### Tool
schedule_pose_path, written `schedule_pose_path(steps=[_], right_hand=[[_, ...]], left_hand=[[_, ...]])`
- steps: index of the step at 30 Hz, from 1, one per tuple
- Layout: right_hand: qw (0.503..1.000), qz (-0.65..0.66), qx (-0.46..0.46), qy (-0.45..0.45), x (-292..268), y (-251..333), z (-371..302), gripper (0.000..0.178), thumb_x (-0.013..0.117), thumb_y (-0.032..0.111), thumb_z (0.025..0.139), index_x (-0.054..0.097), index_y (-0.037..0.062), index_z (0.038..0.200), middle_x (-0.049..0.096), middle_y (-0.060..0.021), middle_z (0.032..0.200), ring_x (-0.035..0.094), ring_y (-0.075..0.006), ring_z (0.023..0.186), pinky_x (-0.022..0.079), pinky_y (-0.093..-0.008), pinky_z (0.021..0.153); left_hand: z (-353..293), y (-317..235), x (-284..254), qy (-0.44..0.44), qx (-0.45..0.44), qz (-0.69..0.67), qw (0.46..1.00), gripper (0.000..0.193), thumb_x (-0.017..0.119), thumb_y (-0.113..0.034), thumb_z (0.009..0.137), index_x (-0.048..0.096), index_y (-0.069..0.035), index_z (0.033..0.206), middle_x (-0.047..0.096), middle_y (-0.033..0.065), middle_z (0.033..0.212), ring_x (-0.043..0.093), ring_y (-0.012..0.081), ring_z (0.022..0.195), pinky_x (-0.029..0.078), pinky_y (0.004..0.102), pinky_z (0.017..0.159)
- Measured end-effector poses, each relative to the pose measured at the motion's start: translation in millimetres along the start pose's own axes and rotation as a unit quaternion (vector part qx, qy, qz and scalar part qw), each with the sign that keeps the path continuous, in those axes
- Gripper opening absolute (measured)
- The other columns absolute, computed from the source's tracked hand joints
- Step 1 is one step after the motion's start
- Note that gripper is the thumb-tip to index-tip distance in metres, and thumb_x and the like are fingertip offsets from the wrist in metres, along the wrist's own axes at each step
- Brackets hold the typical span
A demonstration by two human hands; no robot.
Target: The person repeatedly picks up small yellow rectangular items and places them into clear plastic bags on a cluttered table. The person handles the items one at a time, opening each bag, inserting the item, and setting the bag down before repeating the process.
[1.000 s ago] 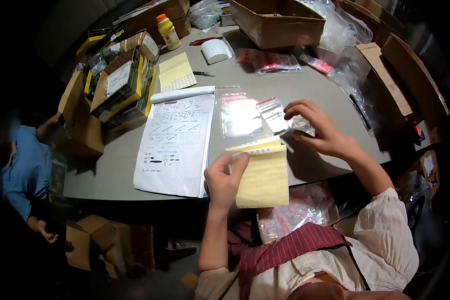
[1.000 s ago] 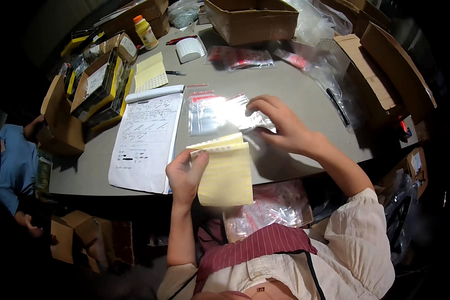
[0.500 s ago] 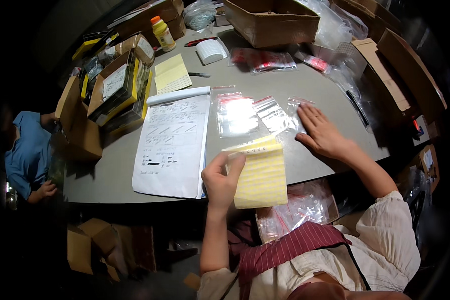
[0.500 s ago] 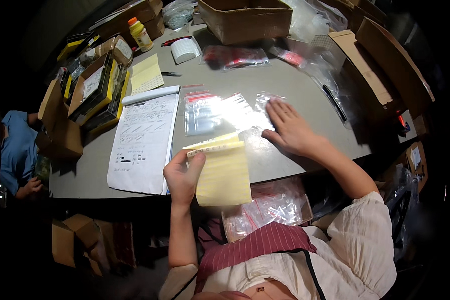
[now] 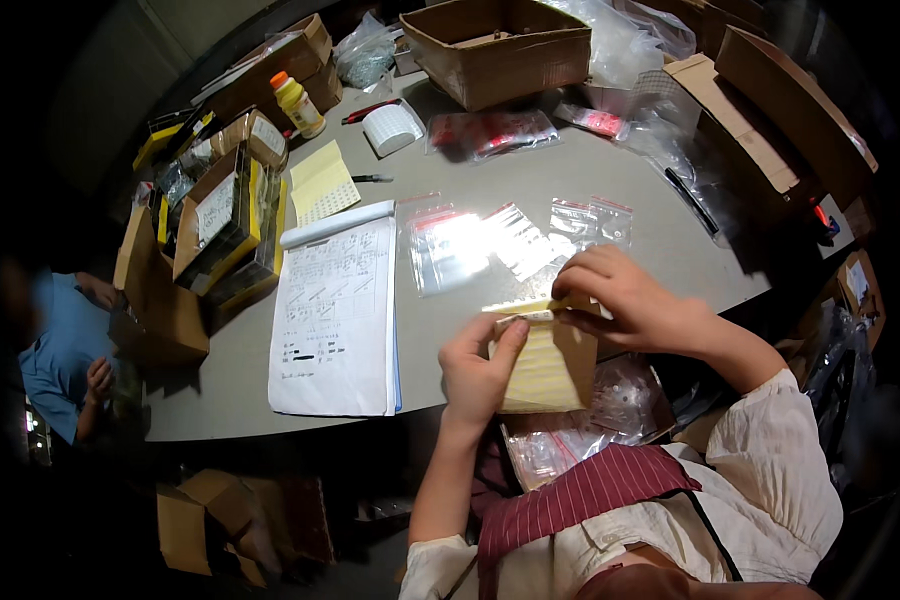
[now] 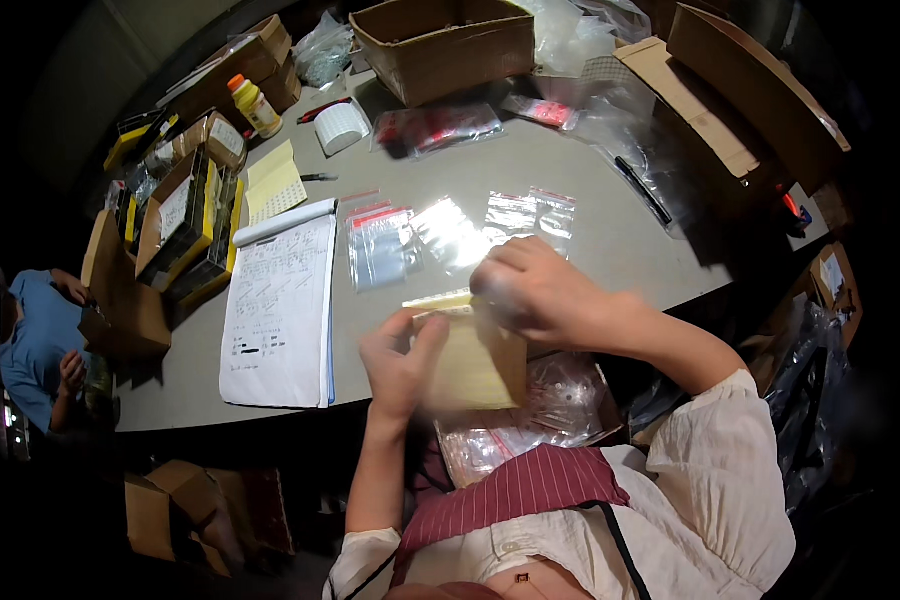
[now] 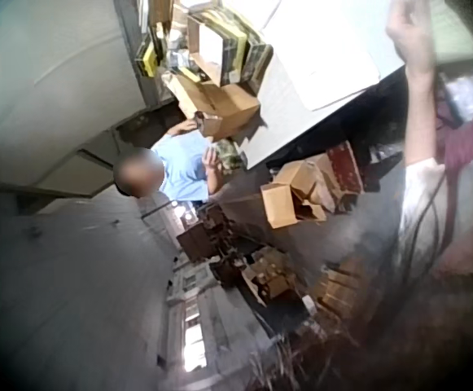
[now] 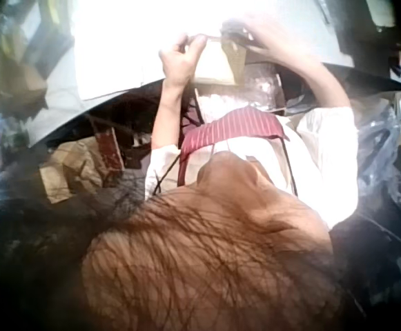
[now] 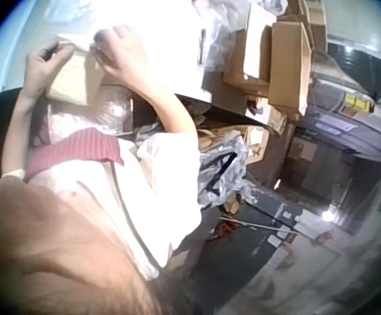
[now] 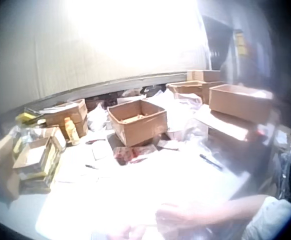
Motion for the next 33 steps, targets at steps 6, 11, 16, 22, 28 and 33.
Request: schedule_pose_path(steps=[6,11,16,22,28,33], right_hand=[[1.000,-0.007,0.015,0.003,11,-10,-6,0.043,0.077,0.002,0.071,0.062,0.0024,0.111,0.063,-0.0195,0.115,0.059,-0.0391,0.112,0.047,-0.0448,0.097],[0.997,-0.062,-0.014,-0.050,11,-2,-10,0.037,0.073,0.004,0.071,0.061,0.0026,0.106,0.062,-0.0157,0.106,0.061,-0.0359,0.101,0.049,-0.0435,0.092],[0.977,-0.157,-0.102,-0.106,9,14,-14,0.036,0.070,0.006,0.069,0.060,0.0027,0.103,0.058,-0.0133,0.094,0.060,-0.0325,0.093,0.049,-0.0416,0.090],[0.977,0.084,0.183,-0.068,-28,-90,-3,0.023,0.070,0.015,0.084,0.068,0.0004,0.102,0.068,-0.0181,0.088,0.065,-0.0312,0.079,0.053,-0.0428,0.074],[0.965,0.012,0.253,0.062,-19,-159,2,0.028,0.073,0.022,0.088,0.068,-0.0030,0.099,0.069,-0.0216,0.086,0.067,-0.0370,0.080,0.052,-0.0452,0.073],[0.933,-0.201,0.290,0.068,-22,-151,4,0.034,0.077,0.025,0.086,0.065,-0.0017,0.103,0.070,-0.0226,0.095,0.066,-0.0436,0.091,0.051,-0.0505,0.079]], left_hand=[[-3,-10,10,0.022,0.036,0.072,0.997,0.018,0.073,-0.007,0.095,0.074,0.004,0.109,0.072,-0.0003,0.095,0.061,0.0074,0.087,0.051,0.0248,0.079],[-1,-5,15,0.002,0.009,0.012,1.000,0.017,0.076,-0.012,0.095,0.075,0.003,0.102,0.073,0.0072,0.085,0.064,0.0108,0.078,0.050,0.0271,0.072],[6,-1,15,0.005,-0.048,-0.020,0.999,0.021,0.076,-0.014,0.096,0.075,0.005,0.104,0.075,0.0056,0.088,0.063,0.0084,0.081,0.050,0.0262,0.074],[11,12,-39,-0.067,-0.062,-0.037,0.995,0.019,0.076,-0.015,0.095,0.076,0.004,0.100,0.071,-0.0003,0.084,0.057,0.0050,0.078,0.046,0.0237,0.070],[4,8,-47,-0.081,-0.040,-0.005,0.996,0.019,0.076,-0.012,0.095,0.074,0.005,0.103,0.070,-0.0025,0.087,0.054,0.0032,0.078,0.044,0.0223,0.068],[4,10,-45,-0.087,-0.030,-0.047,0.995,0.019,0.076,-0.013,0.094,0.075,0.005,0.102,0.068,-0.0043,0.085,0.050,0.0024,0.076,0.041,0.0218,0.066]])
Point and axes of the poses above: each hand's wrist, its own z-axis towards the middle knuckle, its own x-axis out of the palm, y = z × x, the point moved 6 cm from there along z, towards the middle knuckle
